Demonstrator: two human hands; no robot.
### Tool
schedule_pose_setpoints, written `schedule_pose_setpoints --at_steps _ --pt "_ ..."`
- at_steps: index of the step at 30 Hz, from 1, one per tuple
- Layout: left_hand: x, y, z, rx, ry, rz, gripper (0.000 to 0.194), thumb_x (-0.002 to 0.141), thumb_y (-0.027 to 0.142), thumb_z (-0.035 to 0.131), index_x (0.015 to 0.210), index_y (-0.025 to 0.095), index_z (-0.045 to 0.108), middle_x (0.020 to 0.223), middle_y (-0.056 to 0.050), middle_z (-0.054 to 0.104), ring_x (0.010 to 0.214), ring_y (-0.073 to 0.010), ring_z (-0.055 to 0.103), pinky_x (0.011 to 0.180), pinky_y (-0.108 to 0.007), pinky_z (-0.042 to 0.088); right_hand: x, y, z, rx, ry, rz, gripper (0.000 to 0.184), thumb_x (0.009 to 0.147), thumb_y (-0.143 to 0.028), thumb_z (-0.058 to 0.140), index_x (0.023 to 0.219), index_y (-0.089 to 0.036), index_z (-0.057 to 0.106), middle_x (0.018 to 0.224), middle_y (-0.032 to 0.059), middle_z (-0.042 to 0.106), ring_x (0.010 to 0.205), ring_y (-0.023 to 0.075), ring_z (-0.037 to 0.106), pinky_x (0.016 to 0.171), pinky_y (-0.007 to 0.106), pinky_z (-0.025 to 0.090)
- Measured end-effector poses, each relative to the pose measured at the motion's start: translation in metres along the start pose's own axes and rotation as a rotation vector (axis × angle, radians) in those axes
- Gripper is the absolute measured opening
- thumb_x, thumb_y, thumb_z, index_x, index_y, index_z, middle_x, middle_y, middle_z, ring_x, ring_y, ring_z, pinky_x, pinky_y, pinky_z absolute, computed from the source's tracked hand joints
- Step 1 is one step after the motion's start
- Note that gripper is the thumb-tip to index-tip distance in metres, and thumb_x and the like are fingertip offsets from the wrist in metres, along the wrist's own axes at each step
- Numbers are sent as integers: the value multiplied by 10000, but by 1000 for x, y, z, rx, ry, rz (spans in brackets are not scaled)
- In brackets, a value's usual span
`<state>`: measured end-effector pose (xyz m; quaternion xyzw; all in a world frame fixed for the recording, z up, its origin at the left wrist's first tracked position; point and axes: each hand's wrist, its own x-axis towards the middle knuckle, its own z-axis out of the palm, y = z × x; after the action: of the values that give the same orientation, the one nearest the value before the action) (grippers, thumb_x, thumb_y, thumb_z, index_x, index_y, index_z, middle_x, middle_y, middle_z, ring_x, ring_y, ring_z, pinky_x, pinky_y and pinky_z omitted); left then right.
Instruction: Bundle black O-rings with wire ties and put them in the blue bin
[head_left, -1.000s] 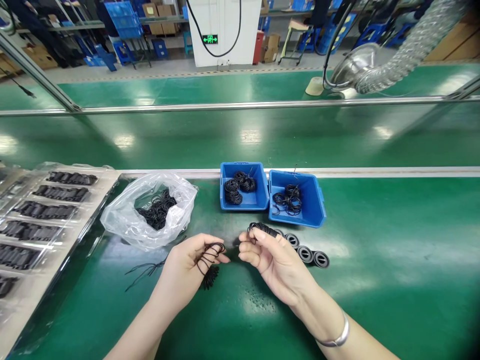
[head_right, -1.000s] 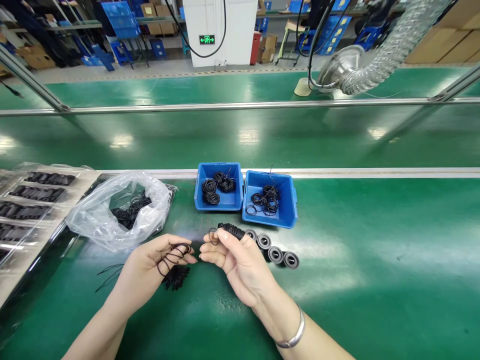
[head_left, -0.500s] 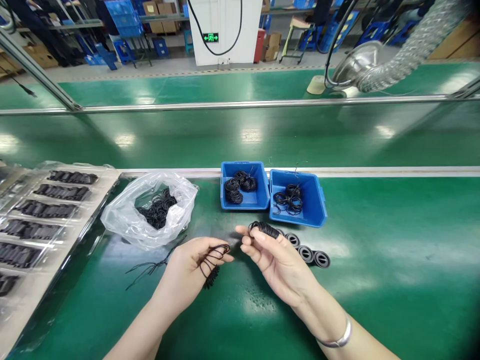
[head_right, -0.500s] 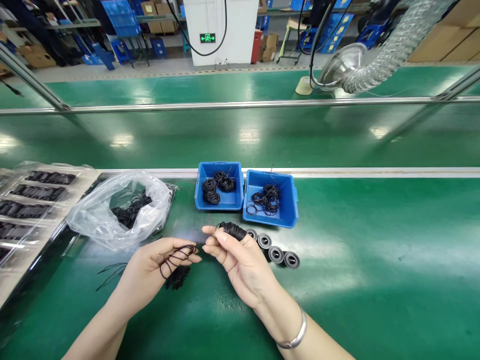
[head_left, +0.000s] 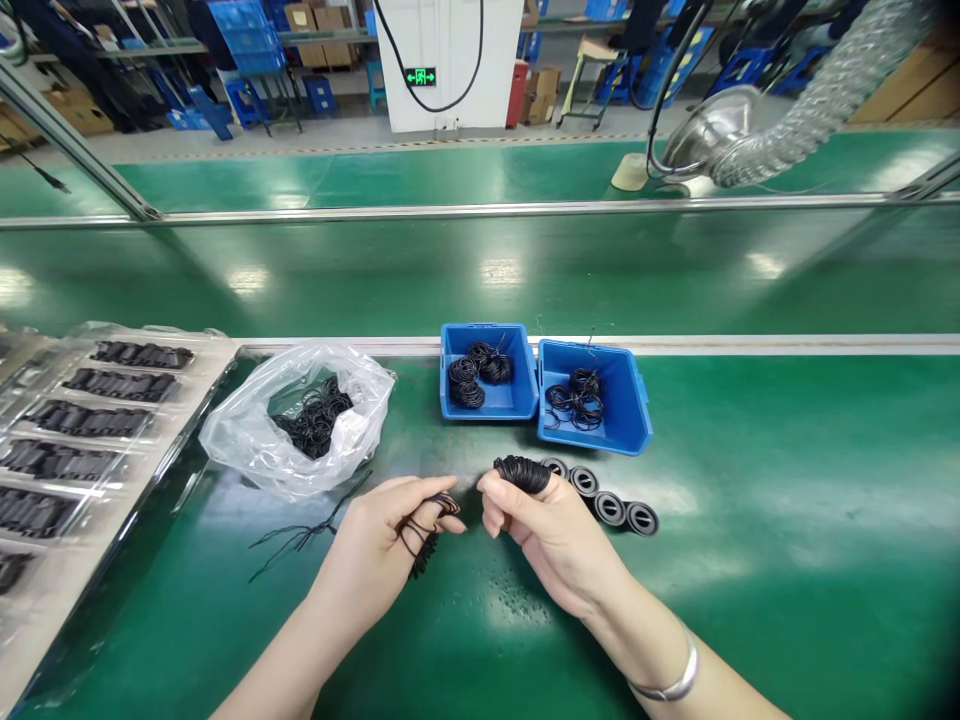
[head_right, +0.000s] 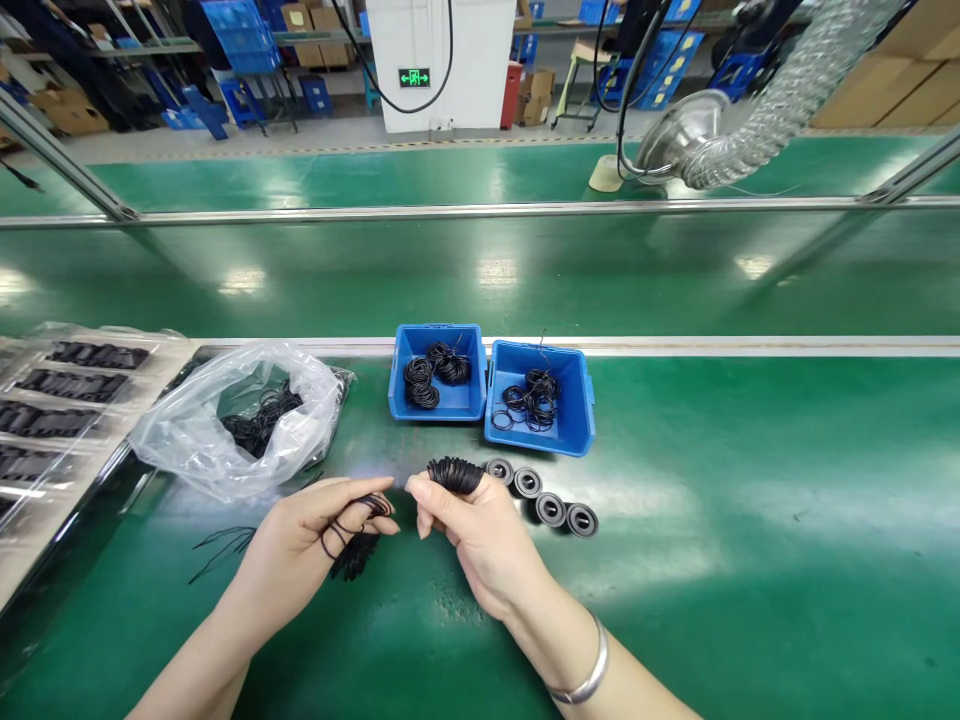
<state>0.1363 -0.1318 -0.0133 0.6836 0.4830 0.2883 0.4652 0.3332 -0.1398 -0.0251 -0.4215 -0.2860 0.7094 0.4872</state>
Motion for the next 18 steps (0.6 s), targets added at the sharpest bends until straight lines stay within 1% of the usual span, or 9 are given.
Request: schedule_pose_setpoints --at_steps 2,4,6,9,12,15,18 --pt "0 2 0 5 5 28 303 972 195 494 1169 194 724 945 -78 760 769 -167 778 736 -261 619 0 2 0 -94 34 -24 213 777 -374 827 743 -174 760 612 -17 620 609 123 515 642 273 441" --pt "0 5 0 27 8 73 308 957 161 517 1178 213 725 876 -53 780 790 -170 773 752 -262 614 -1 5 0 -165 39 -24 215 743 -385 848 805 -185 798 670 3 683 623 132 543 642 284 452" --pt "0 7 -1 47 19 120 320 935 128 544 1173 230 731 860 -35 794 792 -166 767 756 -255 610 -2 8 1 -196 8 -4 239 727 -392 856 858 -196 813 736 26 737 644 145 588 623 282 463" --pt "1 9 -1 59 40 166 328 913 100 563 1150 233 746 888 -27 803 762 -150 759 744 -235 607 -3 9 3 -203 -59 -15 205 752 -375 837 866 -206 813 754 31 766 689 167 658 642 281 497" --pt "1 8 0 74 48 168 326 905 97 573 1143 229 751 871 -25 806 762 -152 756 739 -231 608 -3 6 4 -212 -77 -51 162 769 -348 823 849 -208 809 741 22 770 696 175 689 685 293 533" --pt "1 7 0 72 43 140 313 915 120 565 1141 228 753 820 -25 797 736 -160 751 727 -250 615 -3 3 5 -276 -81 -81 148 785 -342 808 816 -198 806 716 23 761 685 179 692 703 306 550" --pt "0 6 0 82 42 133 306 931 147 550 1147 229 751 783 -26 785 735 -169 747 748 -277 617 -4 2 6 -273 -90 -65 166 773 -357 815 793 -193 794 725 28 756 710 194 705 709 314 560"
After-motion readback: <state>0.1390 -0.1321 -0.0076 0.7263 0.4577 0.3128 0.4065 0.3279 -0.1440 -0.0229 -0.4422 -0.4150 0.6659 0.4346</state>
